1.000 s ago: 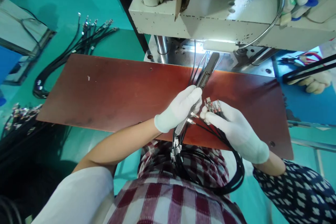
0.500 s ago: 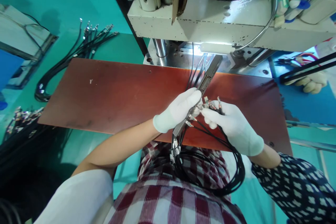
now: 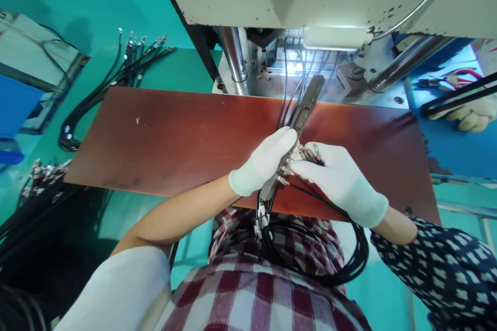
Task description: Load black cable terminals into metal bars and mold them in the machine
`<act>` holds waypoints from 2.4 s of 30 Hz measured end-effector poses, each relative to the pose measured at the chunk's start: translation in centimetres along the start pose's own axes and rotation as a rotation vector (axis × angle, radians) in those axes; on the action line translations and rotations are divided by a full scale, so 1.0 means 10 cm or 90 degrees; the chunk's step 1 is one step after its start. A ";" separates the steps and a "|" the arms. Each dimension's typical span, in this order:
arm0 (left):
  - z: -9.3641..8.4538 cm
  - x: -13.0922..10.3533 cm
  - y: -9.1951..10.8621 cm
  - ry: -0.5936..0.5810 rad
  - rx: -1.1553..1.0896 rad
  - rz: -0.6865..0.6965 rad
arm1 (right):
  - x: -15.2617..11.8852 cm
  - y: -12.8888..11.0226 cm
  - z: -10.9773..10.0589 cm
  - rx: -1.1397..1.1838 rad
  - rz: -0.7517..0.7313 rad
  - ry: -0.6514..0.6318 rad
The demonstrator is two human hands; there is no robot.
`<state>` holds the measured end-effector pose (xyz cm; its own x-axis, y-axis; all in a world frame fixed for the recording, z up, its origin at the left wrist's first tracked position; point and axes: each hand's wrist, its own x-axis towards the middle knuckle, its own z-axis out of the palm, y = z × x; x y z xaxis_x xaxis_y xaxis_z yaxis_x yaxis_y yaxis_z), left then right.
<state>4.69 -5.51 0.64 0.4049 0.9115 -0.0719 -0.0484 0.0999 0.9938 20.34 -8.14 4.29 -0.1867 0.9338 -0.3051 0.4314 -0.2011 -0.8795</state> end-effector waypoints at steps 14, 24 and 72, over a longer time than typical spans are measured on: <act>0.03 -0.03 -0.01 -0.006 -0.014 0.014 | -0.07 0.14 -0.08 0.049 -0.049 -0.056; -0.05 0.03 -0.11 -0.112 -0.052 0.016 | -0.09 0.19 -0.19 0.155 0.034 -0.043; -0.01 -0.02 -0.05 -0.043 -0.007 -0.056 | -0.13 0.08 -0.18 -0.005 -0.056 0.067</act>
<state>4.52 -5.69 0.13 0.4683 0.8704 -0.1522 -0.0194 0.1824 0.9830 22.47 -9.03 4.65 -0.1314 0.9736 -0.1865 0.4246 -0.1147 -0.8981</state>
